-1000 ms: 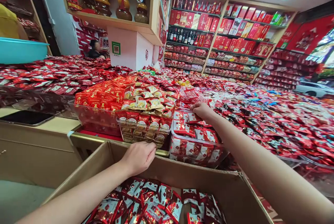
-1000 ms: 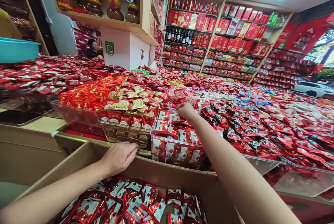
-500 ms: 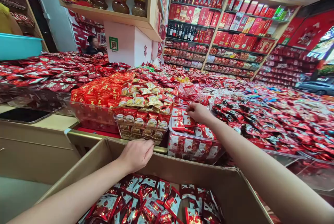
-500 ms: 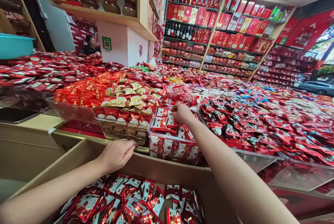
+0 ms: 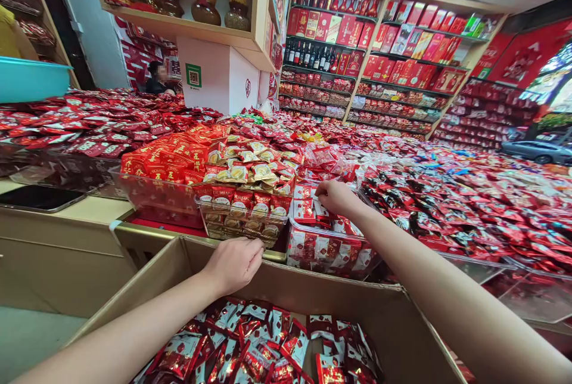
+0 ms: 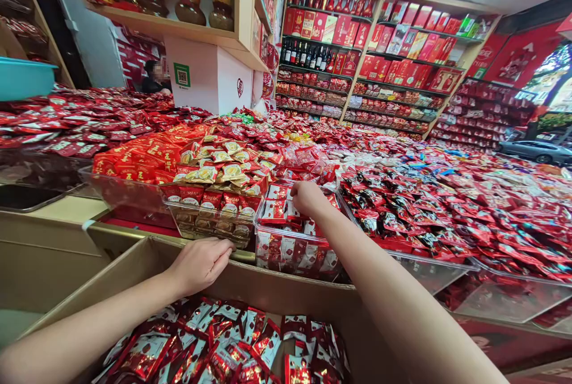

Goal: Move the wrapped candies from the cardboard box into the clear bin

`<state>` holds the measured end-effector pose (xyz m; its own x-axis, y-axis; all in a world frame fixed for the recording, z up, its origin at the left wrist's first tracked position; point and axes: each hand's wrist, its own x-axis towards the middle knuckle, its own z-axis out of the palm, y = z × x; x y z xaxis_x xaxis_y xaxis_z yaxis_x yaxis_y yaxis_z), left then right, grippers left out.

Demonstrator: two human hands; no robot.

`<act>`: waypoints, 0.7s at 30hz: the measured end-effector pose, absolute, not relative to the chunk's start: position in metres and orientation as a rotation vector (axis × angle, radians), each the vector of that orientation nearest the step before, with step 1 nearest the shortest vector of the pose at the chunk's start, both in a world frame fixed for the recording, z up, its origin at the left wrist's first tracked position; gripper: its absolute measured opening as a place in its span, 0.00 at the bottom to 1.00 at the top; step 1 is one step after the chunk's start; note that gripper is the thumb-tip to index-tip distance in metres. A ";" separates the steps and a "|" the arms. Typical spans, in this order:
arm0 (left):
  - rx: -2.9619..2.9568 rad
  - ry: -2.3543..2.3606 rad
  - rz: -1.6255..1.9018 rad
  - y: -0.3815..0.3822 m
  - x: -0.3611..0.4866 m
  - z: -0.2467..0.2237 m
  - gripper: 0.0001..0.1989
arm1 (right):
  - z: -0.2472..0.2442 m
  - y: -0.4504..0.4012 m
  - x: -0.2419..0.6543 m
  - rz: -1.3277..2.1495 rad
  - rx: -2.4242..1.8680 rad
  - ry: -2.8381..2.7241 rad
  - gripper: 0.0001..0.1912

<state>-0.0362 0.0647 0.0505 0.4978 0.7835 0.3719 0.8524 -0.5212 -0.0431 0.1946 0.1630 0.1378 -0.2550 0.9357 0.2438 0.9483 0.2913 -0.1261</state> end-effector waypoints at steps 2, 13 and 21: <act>-2.520 -1.402 -0.443 0.064 -0.036 0.051 0.11 | 0.138 0.162 0.194 -0.083 -1.712 -2.306 0.13; -2.518 -1.406 -0.444 0.065 -0.038 0.049 0.12 | 0.149 0.157 0.205 -0.074 -1.734 -2.226 0.11; -2.512 -1.404 -0.433 0.064 -0.035 0.052 0.12 | 0.156 0.137 0.225 0.125 -1.731 -2.206 0.11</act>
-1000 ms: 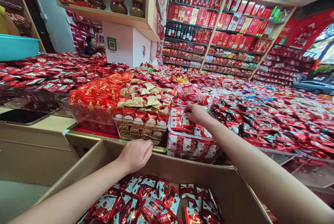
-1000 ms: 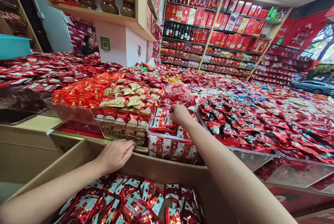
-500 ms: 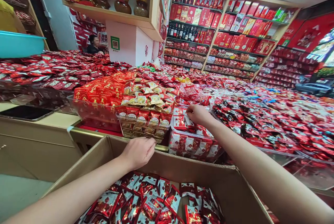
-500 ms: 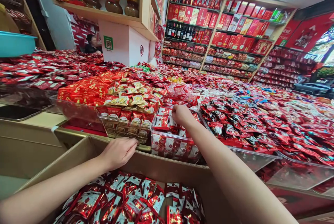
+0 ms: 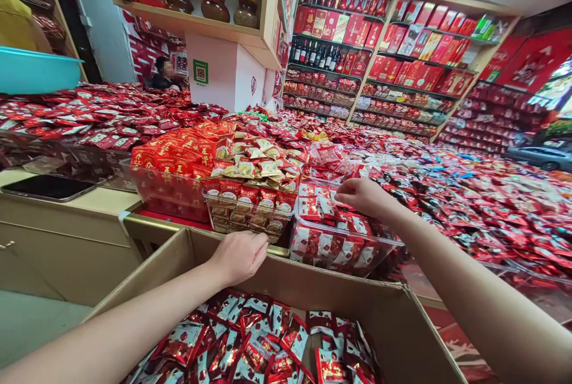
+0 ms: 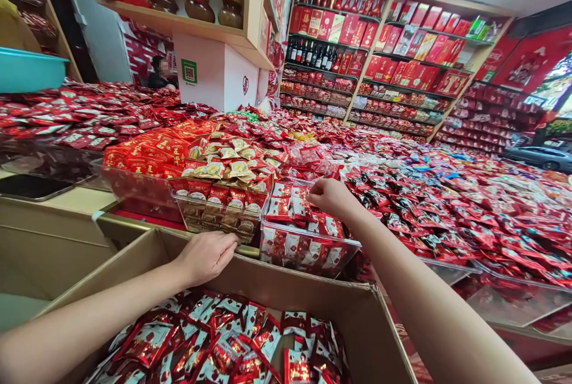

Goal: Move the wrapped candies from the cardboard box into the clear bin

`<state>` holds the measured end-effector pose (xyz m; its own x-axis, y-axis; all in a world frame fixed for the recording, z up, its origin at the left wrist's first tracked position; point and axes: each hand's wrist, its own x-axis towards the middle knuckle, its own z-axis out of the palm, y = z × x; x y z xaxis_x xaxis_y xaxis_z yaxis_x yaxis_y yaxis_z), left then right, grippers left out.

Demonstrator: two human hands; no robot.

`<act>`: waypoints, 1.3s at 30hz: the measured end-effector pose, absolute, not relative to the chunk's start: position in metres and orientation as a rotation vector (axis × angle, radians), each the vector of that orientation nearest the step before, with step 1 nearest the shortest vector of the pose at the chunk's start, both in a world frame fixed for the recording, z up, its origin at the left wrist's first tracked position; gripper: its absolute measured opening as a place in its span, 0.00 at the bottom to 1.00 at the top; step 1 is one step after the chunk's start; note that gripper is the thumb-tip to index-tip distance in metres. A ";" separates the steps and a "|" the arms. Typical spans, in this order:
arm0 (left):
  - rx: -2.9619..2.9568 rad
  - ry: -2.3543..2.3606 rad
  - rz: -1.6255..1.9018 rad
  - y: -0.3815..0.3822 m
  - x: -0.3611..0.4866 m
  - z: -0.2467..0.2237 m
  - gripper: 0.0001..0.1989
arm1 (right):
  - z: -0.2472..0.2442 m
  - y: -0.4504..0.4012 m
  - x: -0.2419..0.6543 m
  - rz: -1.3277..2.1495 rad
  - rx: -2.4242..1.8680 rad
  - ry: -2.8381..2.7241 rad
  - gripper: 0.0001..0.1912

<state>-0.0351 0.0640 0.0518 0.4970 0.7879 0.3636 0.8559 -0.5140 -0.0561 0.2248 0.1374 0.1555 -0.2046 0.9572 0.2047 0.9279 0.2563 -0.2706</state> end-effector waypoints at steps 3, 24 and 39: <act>-2.492 -1.421 -0.431 0.066 -0.033 0.054 0.13 | 0.156 0.136 0.222 0.097 -1.780 -2.271 0.09; -2.636 -1.600 -0.363 0.058 -0.027 0.058 0.16 | -0.043 0.032 0.120 0.346 -1.260 -2.995 0.11; -3.694 -2.003 -1.098 0.043 -0.025 0.116 0.21 | 0.091 0.014 0.168 0.405 -1.098 -2.067 0.08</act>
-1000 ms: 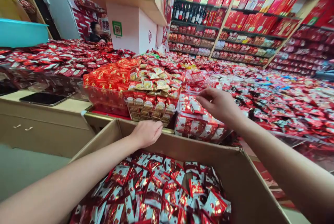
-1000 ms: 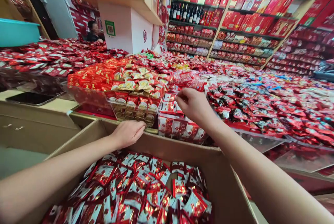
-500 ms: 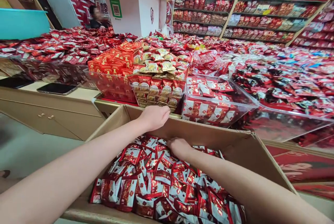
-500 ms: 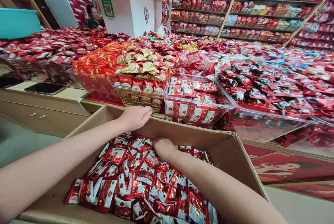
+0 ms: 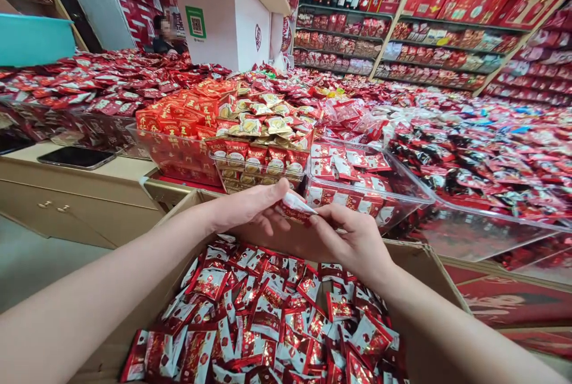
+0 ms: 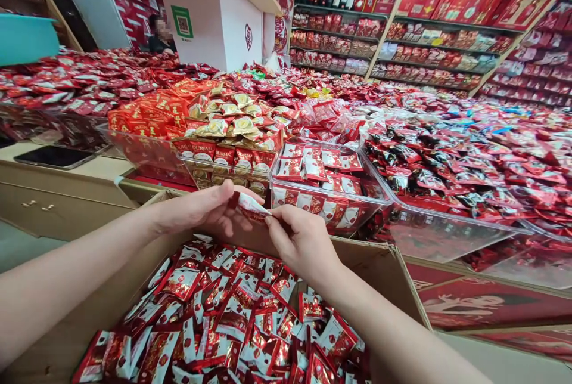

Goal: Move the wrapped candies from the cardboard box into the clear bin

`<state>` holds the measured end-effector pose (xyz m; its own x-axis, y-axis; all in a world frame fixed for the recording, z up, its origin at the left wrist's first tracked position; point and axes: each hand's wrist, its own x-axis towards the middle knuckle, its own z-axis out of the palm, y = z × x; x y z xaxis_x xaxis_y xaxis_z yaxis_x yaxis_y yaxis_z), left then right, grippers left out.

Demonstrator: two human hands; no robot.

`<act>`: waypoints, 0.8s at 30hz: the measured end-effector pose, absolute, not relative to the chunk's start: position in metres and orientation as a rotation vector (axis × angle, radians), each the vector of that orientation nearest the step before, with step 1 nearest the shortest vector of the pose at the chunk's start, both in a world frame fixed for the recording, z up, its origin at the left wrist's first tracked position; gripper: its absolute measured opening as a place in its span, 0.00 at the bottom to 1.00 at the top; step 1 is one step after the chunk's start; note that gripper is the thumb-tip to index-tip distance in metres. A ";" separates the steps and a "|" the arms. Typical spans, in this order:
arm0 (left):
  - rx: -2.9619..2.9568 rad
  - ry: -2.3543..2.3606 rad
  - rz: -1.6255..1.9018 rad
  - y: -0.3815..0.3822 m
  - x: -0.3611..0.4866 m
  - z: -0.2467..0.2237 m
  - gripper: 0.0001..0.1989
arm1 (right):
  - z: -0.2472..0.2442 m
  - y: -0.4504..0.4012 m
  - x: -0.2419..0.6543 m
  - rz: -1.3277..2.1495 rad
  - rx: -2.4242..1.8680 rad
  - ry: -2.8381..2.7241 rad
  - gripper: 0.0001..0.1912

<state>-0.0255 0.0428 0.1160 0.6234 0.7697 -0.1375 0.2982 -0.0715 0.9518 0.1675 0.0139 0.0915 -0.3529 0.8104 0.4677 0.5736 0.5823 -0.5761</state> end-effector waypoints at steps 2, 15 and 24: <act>1.550 0.922 0.477 0.037 -0.020 0.118 0.18 | 0.090 0.014 0.172 0.319 -1.000 -2.059 0.08; 1.526 0.628 0.839 0.018 -0.002 0.114 0.34 | 0.074 0.013 0.171 0.713 -0.918 -1.768 0.09; 2.003 0.844 0.712 0.003 0.005 0.102 0.42 | 0.084 0.004 0.173 0.660 -0.996 -2.170 0.15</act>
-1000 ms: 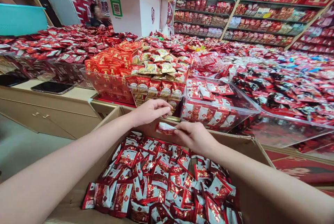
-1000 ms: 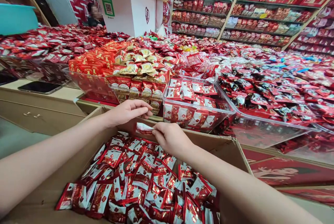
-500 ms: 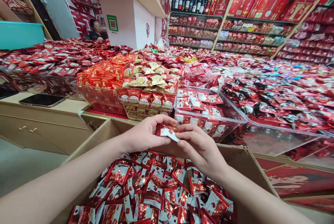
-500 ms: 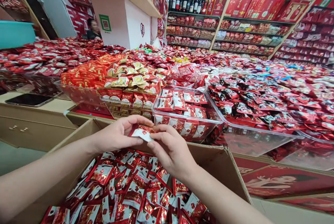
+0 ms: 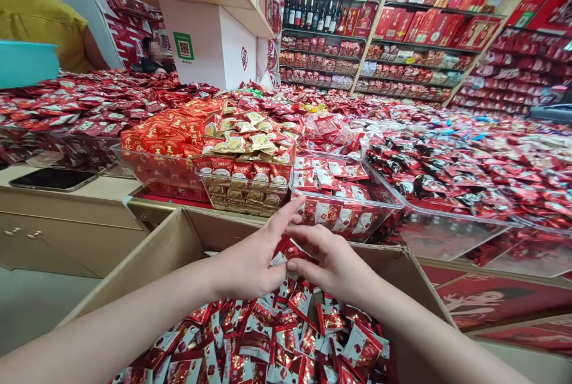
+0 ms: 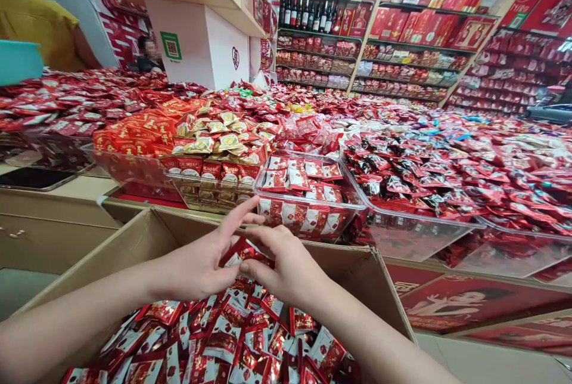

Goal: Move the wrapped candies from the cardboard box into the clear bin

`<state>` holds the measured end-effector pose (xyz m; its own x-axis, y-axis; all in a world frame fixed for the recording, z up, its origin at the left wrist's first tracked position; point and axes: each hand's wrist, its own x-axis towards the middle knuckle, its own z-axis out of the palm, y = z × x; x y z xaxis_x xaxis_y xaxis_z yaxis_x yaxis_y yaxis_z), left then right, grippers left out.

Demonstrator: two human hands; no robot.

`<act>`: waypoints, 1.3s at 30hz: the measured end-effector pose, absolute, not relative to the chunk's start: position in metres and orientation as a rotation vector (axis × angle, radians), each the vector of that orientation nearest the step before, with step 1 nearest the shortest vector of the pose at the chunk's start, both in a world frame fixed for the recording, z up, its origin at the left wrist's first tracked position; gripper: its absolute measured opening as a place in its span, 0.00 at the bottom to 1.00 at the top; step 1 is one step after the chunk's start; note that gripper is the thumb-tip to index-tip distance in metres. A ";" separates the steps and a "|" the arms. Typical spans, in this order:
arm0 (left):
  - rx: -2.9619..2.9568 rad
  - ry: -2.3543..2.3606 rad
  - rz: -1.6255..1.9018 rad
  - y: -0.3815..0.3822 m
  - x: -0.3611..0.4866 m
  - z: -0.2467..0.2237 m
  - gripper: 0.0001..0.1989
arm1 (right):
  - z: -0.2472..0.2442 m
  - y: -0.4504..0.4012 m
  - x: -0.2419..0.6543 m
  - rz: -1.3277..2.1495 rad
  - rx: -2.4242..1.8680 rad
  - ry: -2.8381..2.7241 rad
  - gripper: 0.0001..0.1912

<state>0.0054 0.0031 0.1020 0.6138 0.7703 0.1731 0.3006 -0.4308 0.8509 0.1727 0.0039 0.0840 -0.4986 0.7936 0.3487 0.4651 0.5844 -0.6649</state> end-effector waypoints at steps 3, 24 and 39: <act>2.058 0.851 0.629 -0.002 0.006 0.105 0.41 | 0.089 -0.003 0.171 0.710 -0.970 -2.274 0.05; 2.649 1.486 0.707 0.061 -0.034 0.049 0.13 | 0.137 0.101 0.192 0.945 -1.202 -1.988 0.09; 2.781 1.568 0.616 0.057 -0.032 0.054 0.13 | 0.136 0.100 0.191 0.761 -1.263 -2.172 0.10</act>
<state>-0.0319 0.0572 0.0542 0.4647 0.8016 0.3761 0.8431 -0.5303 0.0886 0.1908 0.0997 0.1358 -0.4369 0.8873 0.1479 0.6012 0.4103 -0.6857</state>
